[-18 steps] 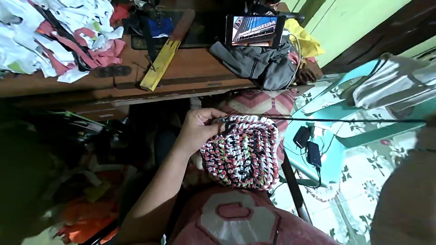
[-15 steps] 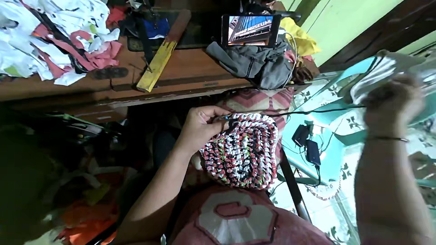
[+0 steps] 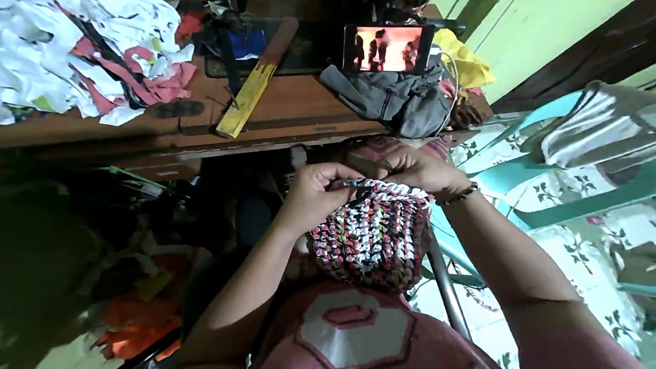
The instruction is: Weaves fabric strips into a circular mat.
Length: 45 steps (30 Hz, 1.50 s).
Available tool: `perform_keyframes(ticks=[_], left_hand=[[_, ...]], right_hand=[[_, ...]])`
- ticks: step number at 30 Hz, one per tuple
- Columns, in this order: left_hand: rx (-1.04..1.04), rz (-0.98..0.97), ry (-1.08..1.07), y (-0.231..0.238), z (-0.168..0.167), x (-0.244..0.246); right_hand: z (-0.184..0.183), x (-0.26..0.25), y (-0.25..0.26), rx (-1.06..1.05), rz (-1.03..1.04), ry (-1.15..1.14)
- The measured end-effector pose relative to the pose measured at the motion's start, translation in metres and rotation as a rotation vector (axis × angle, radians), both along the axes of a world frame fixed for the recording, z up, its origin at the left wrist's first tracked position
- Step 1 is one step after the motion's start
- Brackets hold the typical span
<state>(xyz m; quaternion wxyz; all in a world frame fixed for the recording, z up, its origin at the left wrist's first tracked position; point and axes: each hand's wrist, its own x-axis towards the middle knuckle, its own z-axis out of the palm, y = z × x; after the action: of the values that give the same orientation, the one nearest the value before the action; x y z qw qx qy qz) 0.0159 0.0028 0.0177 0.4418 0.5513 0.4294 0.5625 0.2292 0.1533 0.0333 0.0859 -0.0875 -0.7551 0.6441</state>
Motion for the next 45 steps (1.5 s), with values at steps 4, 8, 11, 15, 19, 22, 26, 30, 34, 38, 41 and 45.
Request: perform_keyframes(ticks=[4, 8, 11, 15, 19, 22, 26, 30, 34, 38, 41, 45], left_hand=[[-0.006, -0.04, 0.002, 0.001, -0.002, -0.002], [0.024, -0.066, -0.003, 0.003, -0.003, -0.001], [0.133, -0.172, 0.022, -0.003, 0.003, 0.001], [0.146, -0.157, 0.01, -0.006, 0.006, -0.001], [0.095, -0.148, -0.012, -0.003, 0.0, -0.003], [0.075, -0.174, -0.036, 0.004, 0.003, 0.002], [-0.007, -0.104, -0.058, 0.014, 0.004, 0.003], [-0.08, -0.045, -0.11, 0.022, 0.006, 0.002], [-0.108, -0.028, -0.126, 0.026, 0.007, 0.002], [-0.109, -0.01, -0.092, 0.027, 0.006, 0.001], [-0.103, -0.014, -0.004, 0.024, 0.007, -0.006], [-0.158, -0.054, 0.09, 0.022, 0.002, -0.021]], right_hand=[[-0.004, 0.002, -0.003, 0.107, -0.244, 0.056], [0.007, 0.002, -0.016, 0.398, -0.433, 0.039], [-0.002, 0.014, 0.001, 0.537, -0.659, -0.033], [-0.015, 0.055, 0.033, 0.583, -1.052, -0.047], [-0.002, 0.091, 0.036, 0.733, -1.229, -0.037], [0.005, 0.102, 0.039, 0.887, -1.309, -0.121], [0.005, 0.09, 0.039, 0.895, -1.267, -0.379], [0.006, 0.073, 0.024, 0.621, -1.014, -0.241], [0.008, 0.051, -0.007, 0.203, -0.657, 0.101], [-0.003, 0.036, -0.023, 0.117, -0.457, 0.118], [-0.014, 0.031, -0.028, 0.024, -0.485, 0.116], [-0.025, 0.036, -0.025, -0.065, -0.545, 0.173]])
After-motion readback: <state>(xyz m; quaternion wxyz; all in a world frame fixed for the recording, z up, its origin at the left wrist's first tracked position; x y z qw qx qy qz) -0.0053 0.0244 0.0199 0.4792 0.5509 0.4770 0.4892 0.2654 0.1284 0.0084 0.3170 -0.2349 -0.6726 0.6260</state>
